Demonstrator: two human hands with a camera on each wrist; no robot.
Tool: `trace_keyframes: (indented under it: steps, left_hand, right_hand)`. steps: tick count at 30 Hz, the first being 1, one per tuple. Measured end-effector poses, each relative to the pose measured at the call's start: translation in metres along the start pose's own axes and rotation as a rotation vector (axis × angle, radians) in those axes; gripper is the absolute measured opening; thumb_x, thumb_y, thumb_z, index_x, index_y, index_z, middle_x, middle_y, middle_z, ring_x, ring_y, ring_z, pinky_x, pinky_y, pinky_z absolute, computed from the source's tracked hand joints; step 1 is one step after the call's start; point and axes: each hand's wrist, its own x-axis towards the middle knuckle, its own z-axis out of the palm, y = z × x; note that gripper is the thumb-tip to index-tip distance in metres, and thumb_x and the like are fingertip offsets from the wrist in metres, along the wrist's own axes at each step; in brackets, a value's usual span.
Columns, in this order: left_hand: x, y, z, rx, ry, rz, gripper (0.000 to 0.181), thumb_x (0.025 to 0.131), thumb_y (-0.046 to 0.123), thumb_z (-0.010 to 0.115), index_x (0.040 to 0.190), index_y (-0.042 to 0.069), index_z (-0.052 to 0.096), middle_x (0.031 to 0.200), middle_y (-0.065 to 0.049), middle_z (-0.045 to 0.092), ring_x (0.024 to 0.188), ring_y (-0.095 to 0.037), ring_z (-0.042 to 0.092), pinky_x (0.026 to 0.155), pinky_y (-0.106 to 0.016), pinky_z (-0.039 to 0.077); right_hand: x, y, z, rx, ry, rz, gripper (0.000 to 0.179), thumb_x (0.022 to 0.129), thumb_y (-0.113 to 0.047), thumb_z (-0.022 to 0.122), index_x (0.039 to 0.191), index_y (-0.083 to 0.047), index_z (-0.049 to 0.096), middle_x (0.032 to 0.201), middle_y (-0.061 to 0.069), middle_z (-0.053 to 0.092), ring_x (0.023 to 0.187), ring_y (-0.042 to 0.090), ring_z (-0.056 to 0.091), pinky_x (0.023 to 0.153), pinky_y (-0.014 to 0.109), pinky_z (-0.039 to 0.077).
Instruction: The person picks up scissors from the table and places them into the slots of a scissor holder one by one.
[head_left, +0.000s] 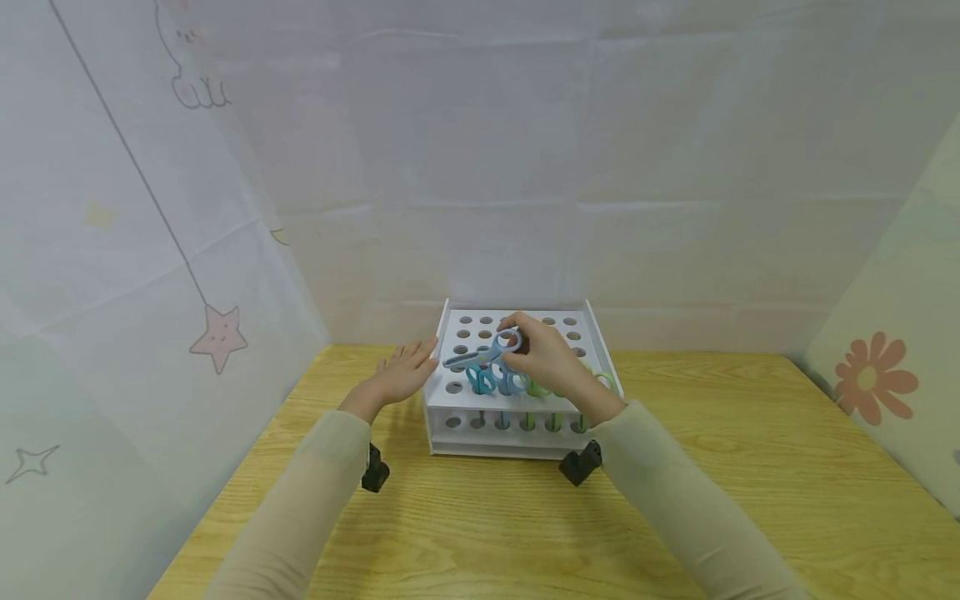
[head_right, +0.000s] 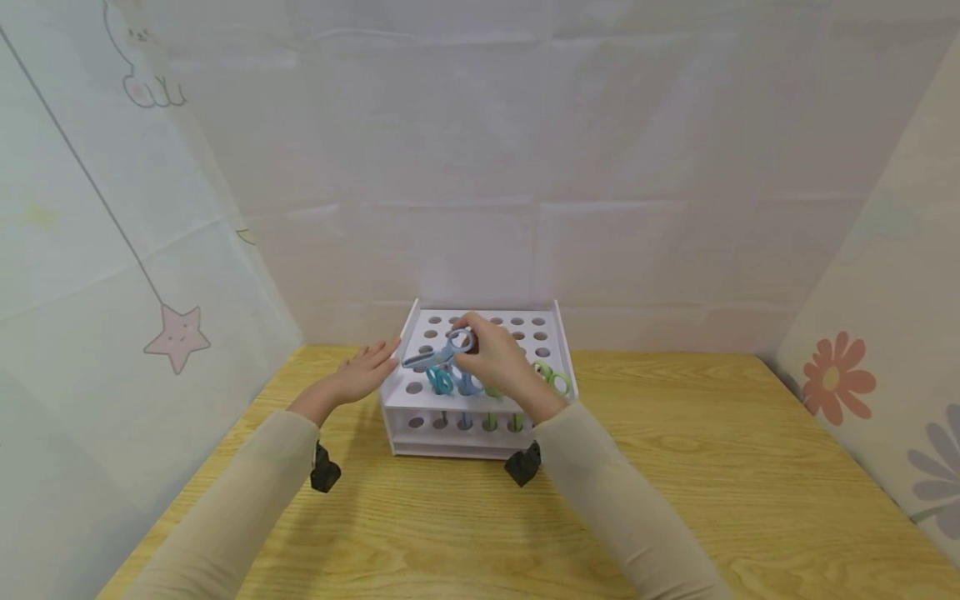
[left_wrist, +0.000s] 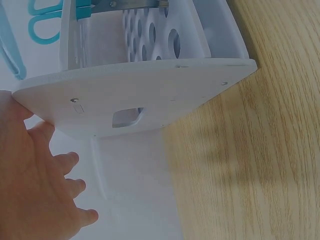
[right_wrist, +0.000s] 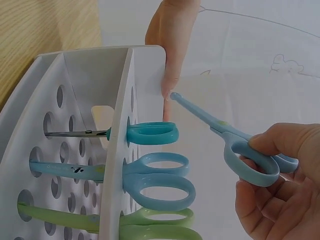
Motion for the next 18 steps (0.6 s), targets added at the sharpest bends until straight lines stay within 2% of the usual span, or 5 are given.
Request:
trace_keyframes:
  steps: [7, 18]
  left_hand:
    - [0.0002, 0.0008, -0.0001, 0.0, -0.003, -0.003, 0.057, 0.099, 0.044, 0.02, 0.15, 0.02, 0.008, 0.152, -0.016, 0.005, 0.135, -0.04, -0.005, 0.101, -0.062, -0.004]
    - [0.0014, 0.0014, 0.001, 0.003, -0.003, -0.012, 0.056, 0.1, 0.043, 0.02, 0.15, 0.021, 0.008, 0.152, -0.016, 0.005, 0.135, -0.04, -0.005, 0.101, -0.062, -0.004]
  right_hand:
    - [0.0002, -0.0005, 0.0016, -0.011, -0.001, -0.027, 0.031, 0.081, -0.001, 0.062, 0.111, -0.005, 0.055, 0.077, 0.004, 0.052, 0.066, 0.017, 0.045, 0.056, 0.029, 0.039]
    - [0.0018, 0.0003, 0.0053, -0.023, -0.006, -0.002, 0.03, 0.082, -0.003, 0.063, 0.11, -0.007, 0.055, 0.077, 0.004, 0.05, 0.068, 0.018, 0.045, 0.057, 0.03, 0.039]
